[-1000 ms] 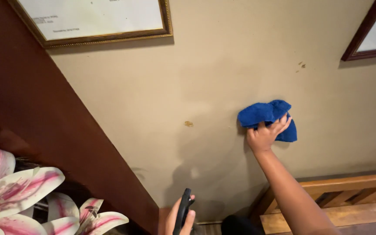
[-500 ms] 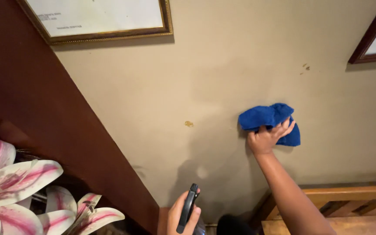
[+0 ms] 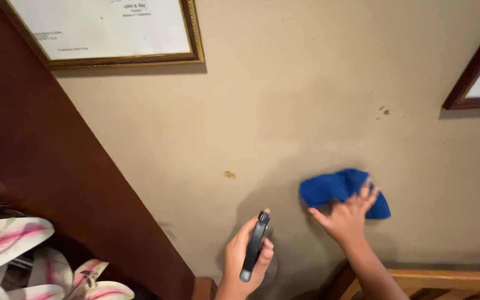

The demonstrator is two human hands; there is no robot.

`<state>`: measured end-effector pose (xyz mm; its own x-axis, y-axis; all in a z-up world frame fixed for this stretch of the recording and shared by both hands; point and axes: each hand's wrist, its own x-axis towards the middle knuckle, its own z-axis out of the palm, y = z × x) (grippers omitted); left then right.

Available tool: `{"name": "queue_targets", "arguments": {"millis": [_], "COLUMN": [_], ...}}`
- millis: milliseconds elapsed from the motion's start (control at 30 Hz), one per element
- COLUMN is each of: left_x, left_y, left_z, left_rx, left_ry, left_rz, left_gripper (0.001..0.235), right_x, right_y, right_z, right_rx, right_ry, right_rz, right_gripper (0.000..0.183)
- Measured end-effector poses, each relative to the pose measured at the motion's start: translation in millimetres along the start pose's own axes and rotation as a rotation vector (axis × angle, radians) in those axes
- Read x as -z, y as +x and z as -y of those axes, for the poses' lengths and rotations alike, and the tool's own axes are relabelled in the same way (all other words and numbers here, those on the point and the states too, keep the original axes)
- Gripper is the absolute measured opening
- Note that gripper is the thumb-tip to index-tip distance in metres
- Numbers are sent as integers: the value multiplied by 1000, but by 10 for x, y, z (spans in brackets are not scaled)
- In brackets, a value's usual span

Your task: Cleaning spots on a restaurant wall using a spray bottle and a cleaning cloth.

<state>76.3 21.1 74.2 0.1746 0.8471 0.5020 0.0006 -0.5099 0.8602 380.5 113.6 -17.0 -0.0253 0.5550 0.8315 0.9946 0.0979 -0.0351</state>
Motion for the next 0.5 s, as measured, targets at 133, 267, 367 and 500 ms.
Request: {"name": "queue_targets", "arguments": {"millis": [133,267,367,500], "left_x": [-219,-350,-434,-549], "left_y": [313,593,719,821], "left_z": [-246,-664,-677,-677], "left_rx": [-74,-219,-228,-256], "left_ry": [49,68,96,138], "left_rz": [-59,-88,-101,-111], "left_gripper": [73,73,76,76], "right_x": [-47,-204,-482,-656], "right_y": [-256,-577,-735,-759], "right_z": [-516,-1142,-1384,-1427], "right_rx": [-89,-210,-217,-206], "right_ry": [-108,-33,47,38], "right_rz": [48,1,-114,-179], "right_gripper": [65,52,54,56]}}
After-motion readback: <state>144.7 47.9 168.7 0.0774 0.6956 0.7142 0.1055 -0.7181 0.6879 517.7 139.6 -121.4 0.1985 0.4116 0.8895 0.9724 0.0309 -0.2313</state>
